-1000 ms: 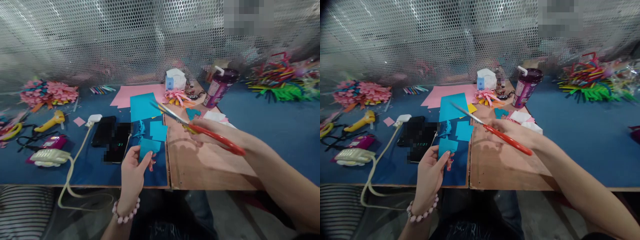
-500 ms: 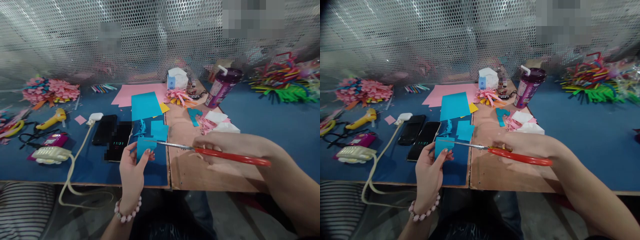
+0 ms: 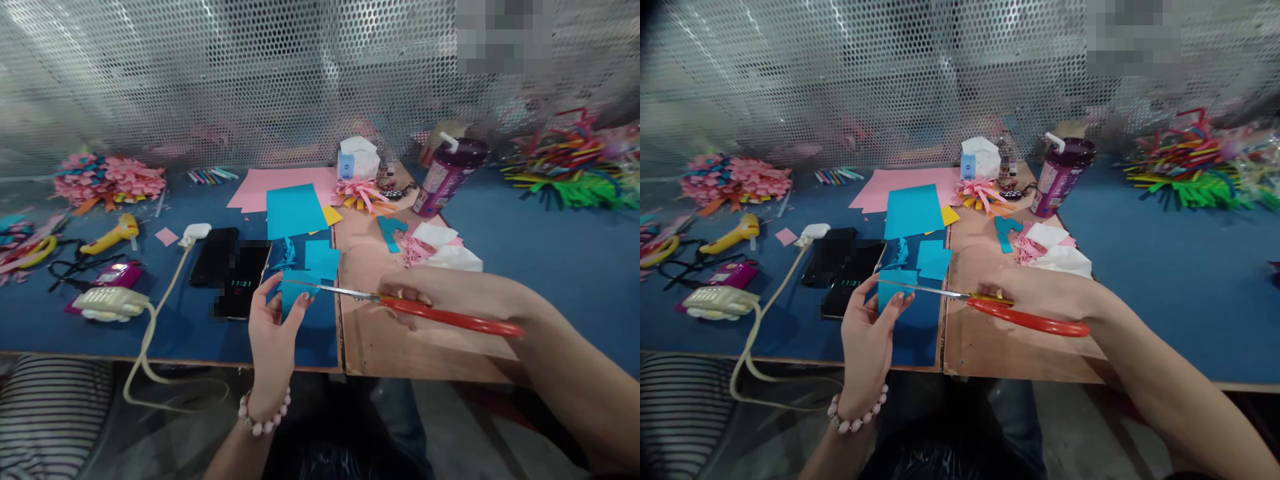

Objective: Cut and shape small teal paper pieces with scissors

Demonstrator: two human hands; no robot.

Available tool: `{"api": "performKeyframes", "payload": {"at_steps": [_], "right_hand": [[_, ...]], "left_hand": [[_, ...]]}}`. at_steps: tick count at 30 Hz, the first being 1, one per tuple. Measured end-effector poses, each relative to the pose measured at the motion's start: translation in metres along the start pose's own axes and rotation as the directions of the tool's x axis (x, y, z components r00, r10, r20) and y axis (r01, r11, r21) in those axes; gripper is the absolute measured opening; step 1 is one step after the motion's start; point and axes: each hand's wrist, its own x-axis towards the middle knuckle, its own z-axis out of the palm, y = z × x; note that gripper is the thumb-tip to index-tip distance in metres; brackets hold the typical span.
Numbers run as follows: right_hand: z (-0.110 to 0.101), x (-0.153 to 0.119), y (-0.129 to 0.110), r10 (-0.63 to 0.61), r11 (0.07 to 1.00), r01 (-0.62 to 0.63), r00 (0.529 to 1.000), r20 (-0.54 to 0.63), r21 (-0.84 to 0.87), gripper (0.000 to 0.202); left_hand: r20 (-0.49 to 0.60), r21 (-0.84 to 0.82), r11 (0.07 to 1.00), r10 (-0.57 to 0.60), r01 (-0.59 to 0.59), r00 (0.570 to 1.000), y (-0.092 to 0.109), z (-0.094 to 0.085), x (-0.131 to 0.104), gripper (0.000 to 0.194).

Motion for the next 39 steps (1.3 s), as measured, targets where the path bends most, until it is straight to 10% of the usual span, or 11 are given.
{"api": "performKeyframes", "payload": {"at_steps": [39], "right_hand": [[0.006, 0.004, 0.001, -0.011, 0.998, 0.009, 0.999, -0.043, -0.057, 0.017]], "left_hand": [[0.033, 0.014, 1.000, -0.007, 0.007, 0.999, 0.003, 0.002, 0.001, 0.054]]}}
